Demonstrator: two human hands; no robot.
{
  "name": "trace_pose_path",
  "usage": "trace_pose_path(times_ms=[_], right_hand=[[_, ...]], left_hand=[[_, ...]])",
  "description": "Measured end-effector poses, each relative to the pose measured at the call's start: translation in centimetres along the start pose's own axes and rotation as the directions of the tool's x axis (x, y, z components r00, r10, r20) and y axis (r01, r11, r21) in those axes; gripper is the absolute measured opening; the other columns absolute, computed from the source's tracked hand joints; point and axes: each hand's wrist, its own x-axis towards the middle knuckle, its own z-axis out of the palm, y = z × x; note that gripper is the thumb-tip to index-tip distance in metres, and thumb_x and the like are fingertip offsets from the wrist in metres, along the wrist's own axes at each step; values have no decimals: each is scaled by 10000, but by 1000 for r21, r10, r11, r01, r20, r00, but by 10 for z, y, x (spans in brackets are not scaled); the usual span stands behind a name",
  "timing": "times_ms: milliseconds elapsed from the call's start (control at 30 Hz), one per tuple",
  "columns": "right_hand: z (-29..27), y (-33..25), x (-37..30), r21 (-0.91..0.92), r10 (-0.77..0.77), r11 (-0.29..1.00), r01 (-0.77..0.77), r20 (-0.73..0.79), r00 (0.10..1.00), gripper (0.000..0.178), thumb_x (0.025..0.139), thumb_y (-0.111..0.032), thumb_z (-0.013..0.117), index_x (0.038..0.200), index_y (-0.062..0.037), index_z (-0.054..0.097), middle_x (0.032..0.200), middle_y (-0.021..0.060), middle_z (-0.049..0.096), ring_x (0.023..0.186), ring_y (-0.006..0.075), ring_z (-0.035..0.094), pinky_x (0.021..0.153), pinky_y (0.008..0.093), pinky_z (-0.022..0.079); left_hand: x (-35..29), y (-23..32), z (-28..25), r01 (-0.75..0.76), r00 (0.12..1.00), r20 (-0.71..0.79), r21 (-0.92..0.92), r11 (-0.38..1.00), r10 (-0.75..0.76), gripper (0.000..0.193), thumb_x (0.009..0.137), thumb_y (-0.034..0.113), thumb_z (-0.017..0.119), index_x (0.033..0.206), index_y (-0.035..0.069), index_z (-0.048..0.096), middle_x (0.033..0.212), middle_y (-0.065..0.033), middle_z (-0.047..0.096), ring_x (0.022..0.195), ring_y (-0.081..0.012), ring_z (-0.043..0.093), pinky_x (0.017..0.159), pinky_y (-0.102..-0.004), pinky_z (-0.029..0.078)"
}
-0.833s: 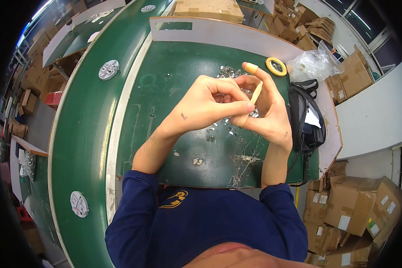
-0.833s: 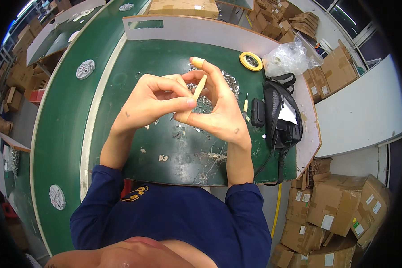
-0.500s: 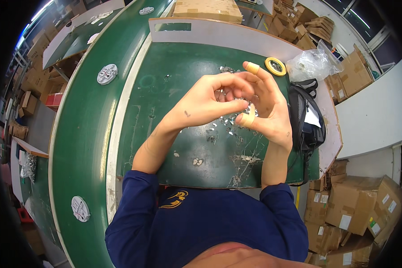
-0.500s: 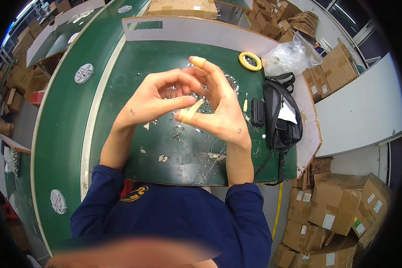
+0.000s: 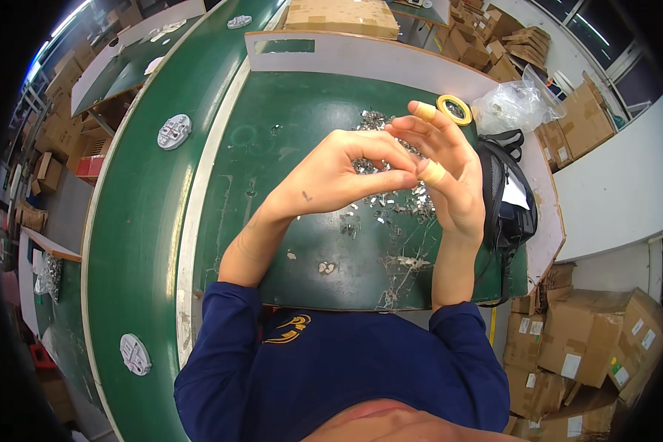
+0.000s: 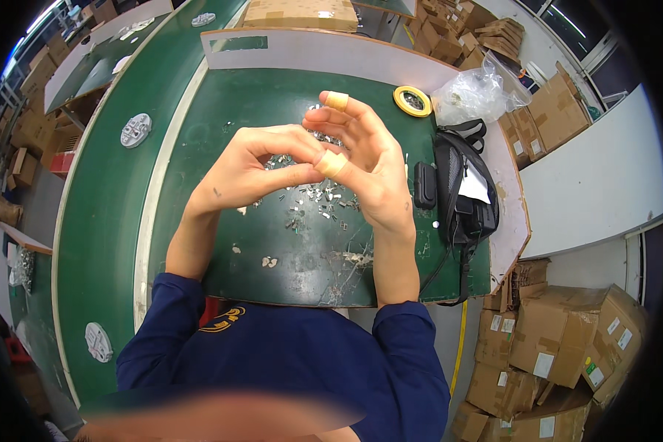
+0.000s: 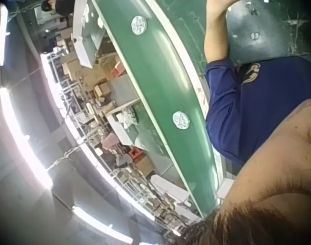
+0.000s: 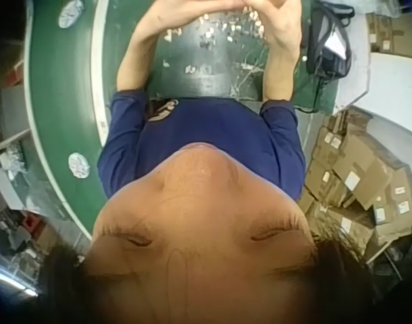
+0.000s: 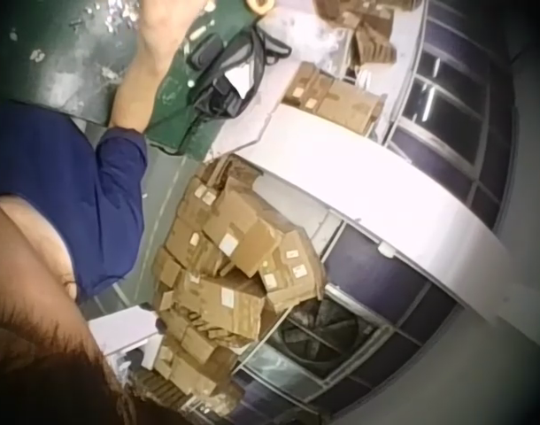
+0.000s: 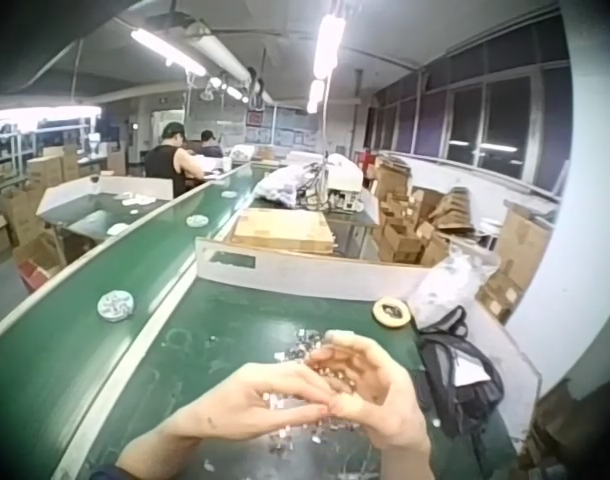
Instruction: Assembling small electrical pins and components into a circular plastic base using a handheld tool.
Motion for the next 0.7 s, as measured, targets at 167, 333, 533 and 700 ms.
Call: trace_pose_path(times_ms=[167,333,533,700], right_hand=[[3,0,0,-65,-19,998,15,-61,998,561,826,-89,613,1326,63,411,1197,195,546,1171,303,530,990,422,431],[5,1,-1,-90,-61,995,53,-84,995,504,828,-59,621,1291,51,455,1143,163,571,1122,259,554,950,382,455],[8,1,-2,-84,-93,993,85,-97,991,490,808,-11,672,1262,27,490,1113,120,576,1082,197,558,925,327,457],[11,3,-3,-265,-138,958,111,-88,986,523,807,-3,623,1300,42,455,1139,153,579,1108,248,564,951,371,452]], left_hand=[[-2,13,2,160,986,44,-46,986,-158,77,846,29,674,894,-31,683,884,-82,681,845,-142,633,772,-272,514],[-4,17,1,309,951,70,-264,914,-301,79,857,38,670,881,-36,680,844,-77,683,816,-125,632,762,-265,514],[-6,21,1,284,959,64,-287,915,-277,87,864,48,665,876,-37,681,842,-86,681,803,-130,634,754,-267,518],[-7,23,-1,353,933,60,-333,874,-354,129,887,85,646,904,-37,685,837,-96,678,775,-125,630,728,-258,518]])
